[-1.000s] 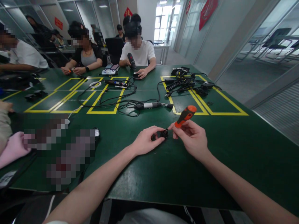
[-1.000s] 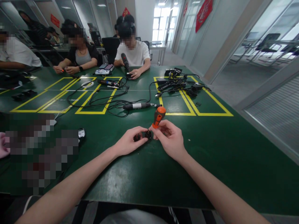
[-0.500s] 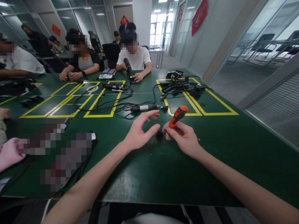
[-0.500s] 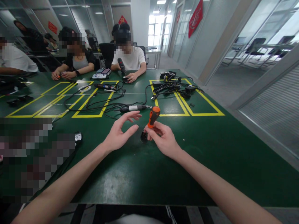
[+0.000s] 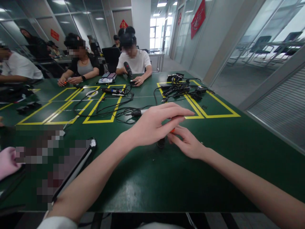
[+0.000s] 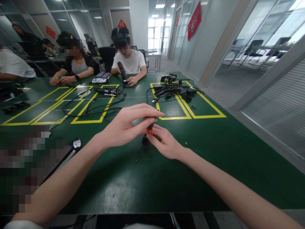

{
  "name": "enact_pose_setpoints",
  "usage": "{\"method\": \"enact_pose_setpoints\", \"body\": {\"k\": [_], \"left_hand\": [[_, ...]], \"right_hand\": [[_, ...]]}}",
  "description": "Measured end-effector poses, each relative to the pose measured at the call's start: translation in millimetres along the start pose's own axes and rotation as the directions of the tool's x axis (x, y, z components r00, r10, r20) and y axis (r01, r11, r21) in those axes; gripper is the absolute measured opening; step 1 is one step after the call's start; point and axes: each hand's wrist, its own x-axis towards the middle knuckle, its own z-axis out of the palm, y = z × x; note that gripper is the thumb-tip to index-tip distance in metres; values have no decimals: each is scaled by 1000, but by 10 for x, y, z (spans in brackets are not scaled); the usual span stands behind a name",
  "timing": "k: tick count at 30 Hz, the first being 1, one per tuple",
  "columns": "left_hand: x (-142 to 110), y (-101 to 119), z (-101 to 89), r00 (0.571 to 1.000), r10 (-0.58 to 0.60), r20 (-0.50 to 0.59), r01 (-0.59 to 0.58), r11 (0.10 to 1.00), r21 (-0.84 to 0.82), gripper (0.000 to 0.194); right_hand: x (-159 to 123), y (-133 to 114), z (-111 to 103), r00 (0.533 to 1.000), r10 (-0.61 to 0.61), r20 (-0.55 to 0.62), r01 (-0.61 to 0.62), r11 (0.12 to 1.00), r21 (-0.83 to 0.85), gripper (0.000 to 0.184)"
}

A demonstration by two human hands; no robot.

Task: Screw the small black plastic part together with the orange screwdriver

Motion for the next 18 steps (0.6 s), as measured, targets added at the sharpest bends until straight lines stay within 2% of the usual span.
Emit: {"method": "enact_pose_setpoints", "body": {"k": [3,6,9,13,16,18], "left_hand": [[2,-28,-16,999,9,-47,-7,999,43,20],[17,-62,-28,995,28,-100,-15,991,130,12],[42,-86,-40,995,48,-87,-24,967,254,13],[58,-72,-61,999,34,5,-33,922,386,27],[59,-27,-87,999,-16,32,-2,873,487,44],[61,11,-116,998,-60,37,30,833,552,45]], "right_hand": [[-53,128,-30,994,-33,104,41,996,-75,1],[-108,264,-24,967,61,247,-49,997,-55,9],[-133,355,8,918,155,365,-159,987,-19,16],[-157,433,48,911,199,361,-187,980,-67,26],[-196,462,84,932,183,314,-141,978,-151,28],[-218,453,115,947,146,285,-89,975,-204,26]]}}
